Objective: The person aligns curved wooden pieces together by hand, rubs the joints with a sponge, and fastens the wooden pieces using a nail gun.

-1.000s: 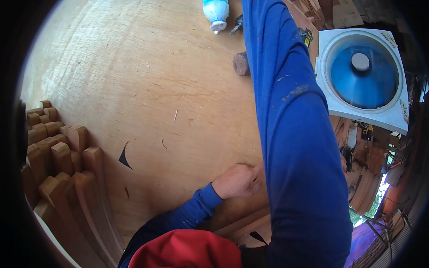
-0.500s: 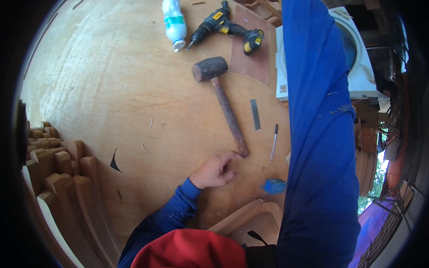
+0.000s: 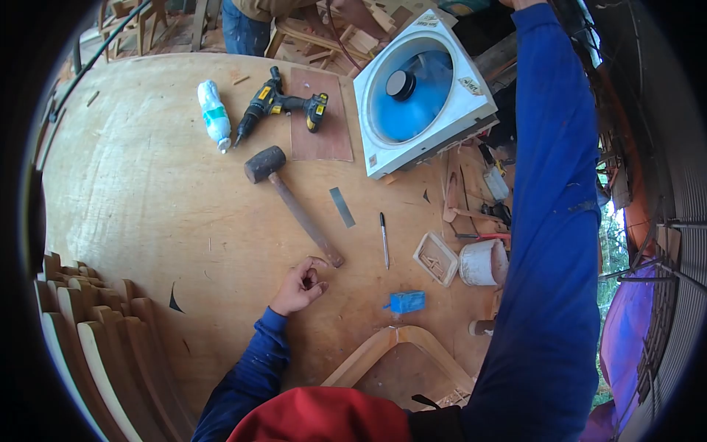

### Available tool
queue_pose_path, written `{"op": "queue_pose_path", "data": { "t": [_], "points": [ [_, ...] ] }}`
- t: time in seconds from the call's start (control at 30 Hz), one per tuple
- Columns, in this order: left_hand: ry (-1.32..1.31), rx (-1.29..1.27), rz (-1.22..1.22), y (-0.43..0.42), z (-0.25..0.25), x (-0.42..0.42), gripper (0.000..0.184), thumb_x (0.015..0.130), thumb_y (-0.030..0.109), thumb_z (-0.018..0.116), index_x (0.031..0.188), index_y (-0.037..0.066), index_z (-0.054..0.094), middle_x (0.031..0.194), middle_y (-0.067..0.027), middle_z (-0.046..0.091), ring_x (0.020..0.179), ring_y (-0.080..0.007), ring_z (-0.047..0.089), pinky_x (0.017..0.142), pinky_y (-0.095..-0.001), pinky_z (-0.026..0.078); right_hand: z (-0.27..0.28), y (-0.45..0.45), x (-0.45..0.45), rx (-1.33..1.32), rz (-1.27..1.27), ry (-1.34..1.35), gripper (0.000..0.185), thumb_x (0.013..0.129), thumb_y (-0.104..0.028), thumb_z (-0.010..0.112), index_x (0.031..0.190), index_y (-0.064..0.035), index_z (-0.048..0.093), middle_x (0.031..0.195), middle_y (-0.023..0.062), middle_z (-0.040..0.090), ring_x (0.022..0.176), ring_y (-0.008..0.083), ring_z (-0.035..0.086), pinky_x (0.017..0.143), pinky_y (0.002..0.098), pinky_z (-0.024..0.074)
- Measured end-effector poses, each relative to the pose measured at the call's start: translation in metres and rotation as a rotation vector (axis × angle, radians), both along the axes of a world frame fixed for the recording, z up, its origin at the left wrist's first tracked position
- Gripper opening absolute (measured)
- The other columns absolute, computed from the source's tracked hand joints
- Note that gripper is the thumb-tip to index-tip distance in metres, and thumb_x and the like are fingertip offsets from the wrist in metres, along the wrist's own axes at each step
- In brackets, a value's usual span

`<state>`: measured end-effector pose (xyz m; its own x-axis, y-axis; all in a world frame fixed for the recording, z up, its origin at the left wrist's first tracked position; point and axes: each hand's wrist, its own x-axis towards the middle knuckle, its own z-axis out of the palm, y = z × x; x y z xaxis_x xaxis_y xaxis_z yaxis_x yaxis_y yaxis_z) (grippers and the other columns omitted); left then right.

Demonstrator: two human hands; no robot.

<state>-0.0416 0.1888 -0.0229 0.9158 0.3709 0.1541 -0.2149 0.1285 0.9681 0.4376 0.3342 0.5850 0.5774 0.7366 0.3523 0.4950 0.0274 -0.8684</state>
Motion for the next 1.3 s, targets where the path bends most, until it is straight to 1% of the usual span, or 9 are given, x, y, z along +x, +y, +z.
{"op": "queue_pose_path", "data": {
  "t": [0.07, 0.17, 0.23, 0.3, 0.4, 0.7, 0.8, 1.1, 1.3],
  "points": [
    [0.017, -0.006, -0.004, 0.0, 0.0, 0.0, 0.042, 0.083, 0.005, 0.076, 0.122, 0.011, 0.061, 0.059, 0.0006, 0.046, 0.051, -0.01, 0.043, 0.049, -0.0285, 0.036, 0.021, -0.041, 0.038, 0.065, -0.023, 0.04, 0.017, 0.104, -0.02, 0.058, 0.098, -0.0066, 0.065, 0.079, 0.0051, 0.064, 0.067, 0.0197, 0.06, 0.063, 0.035, 0.0502],
    [0.022, -0.021, -0.014, 0.0, 0.005, -0.001, 0.039, 0.085, 0.003, 0.075, 0.121, 0.01, 0.06, 0.062, 0.0057, 0.041, 0.055, -0.005, 0.037, 0.052, -0.0258, 0.03, 0.044, -0.127, 0.012, -0.529, -0.243, -0.873, 0.026, 0.101, -0.023, 0.065, 0.114, -0.0009, 0.068, 0.094, 0.0101, 0.07, 0.085, 0.026, 0.067, 0.077, 0.0366, 0.0545],
    [0.027, -0.016, -0.017, -0.001, 0.007, -0.001, 0.039, 0.085, 0.003, 0.074, 0.12, 0.01, 0.06, 0.063, 0.006, 0.04, 0.055, -0.0046, 0.037, 0.052, -0.0255, 0.03, 0.033, -0.135, 0.024, -0.264, -0.34, -0.345, 0.033, 0.1, -0.029, 0.069, 0.115, 0.0002, 0.066, 0.098, 0.0102, 0.07, 0.086, 0.0204, 0.068, 0.078, 0.0324, 0.0564],
    [0.031, -0.023, -0.018, -0.001, 0.005, -0.001, 0.038, 0.084, 0.003, 0.075, 0.12, 0.01, 0.061, 0.062, 0.0052, 0.041, 0.055, -0.0055, 0.038, 0.051, -0.0259, 0.031, 0.024, -0.145, 0.029, -0.114, -0.361, -0.056, 0.034, 0.1, -0.032, 0.07, 0.112, 0.0003, 0.065, 0.094, 0.0078, 0.069, 0.081, 0.0155, 0.067, 0.074, 0.0288, 0.0565],
    [0.029, -0.04, -0.019, -0.002, 0.002, 0.002, 0.039, 0.084, 0.005, 0.075, 0.119, 0.011, 0.062, 0.06, 0.0034, 0.044, 0.052, -0.0077, 0.039, 0.05, -0.0271, 0.033, 0.003, -0.166, 0.011, -0.057, -0.313, 0.048, 0.032, 0.101, -0.031, 0.069, 0.108, 0.0003, 0.065, 0.083, 0.0026, 0.065, 0.07, 0.0127, 0.063, 0.067, 0.0272, 0.0558],
    [0.038, -0.013, -0.007, -0.001, 0.003, 0.0, 0.036, 0.084, 0.005, 0.074, 0.118, 0.01, 0.062, 0.061, 0.0029, 0.044, 0.053, -0.0075, 0.04, 0.051, -0.0275, 0.033, 0.023, -0.203, 0.016, -0.095, -0.387, 0.095, 0.024, 0.102, -0.025, 0.066, 0.111, -0.0029, 0.061, 0.091, 0.0085, 0.068, 0.072, 0.0193, 0.064, 0.067, 0.0338, 0.0576],
    [0.04, -0.008, 0.004, 0.0, 0.002, 0.0, 0.036, 0.084, 0.005, 0.074, 0.118, 0.01, 0.062, 0.06, 0.0022, 0.044, 0.053, -0.0078, 0.04, 0.051, -0.0275, 0.034, 0.025, -0.232, 0.013, 0.043, -0.505, 0.206, 0.023, 0.103, -0.023, 0.065, 0.113, -0.0025, 0.058, 0.09, 0.0099, 0.067, 0.071, 0.0197, 0.064, 0.065, 0.0339, 0.0572],
    [0.041, 0.18, 0.075, -0.002, 0.001, 0.003, 0.033, 0.083, 0.006, 0.071, 0.115, 0.007, 0.061, 0.056, -0.0024, 0.047, 0.049, -0.0119, 0.044, 0.049, -0.0297, 0.037, 0.04, -0.425, 0.014, 0.165, -0.65, 0.204, 0.02, 0.102, -0.026, 0.066, 0.105, -0.0075, 0.059, 0.078, 0.0054, 0.063, 0.063, 0.0171, 0.061, 0.06, 0.0315, 0.0543],
    [0.061, 0.156, 0.126, 0.0, -0.011, 0.007, 0.028, 0.085, 0.005, 0.068, 0.111, 0.006, 0.06, 0.055, -0.0009, 0.048, 0.05, -0.009, 0.043, 0.049, -0.0289, 0.035, 0.048, -0.575, -0.072, 0.158, -0.667, 0.062, 0.022, 0.102, -0.027, 0.068, 0.11, -0.0086, 0.06, 0.083, 0.0037, 0.064, 0.068, 0.0125, 0.062, 0.063, 0.0268, 0.0552]
  ]
}}
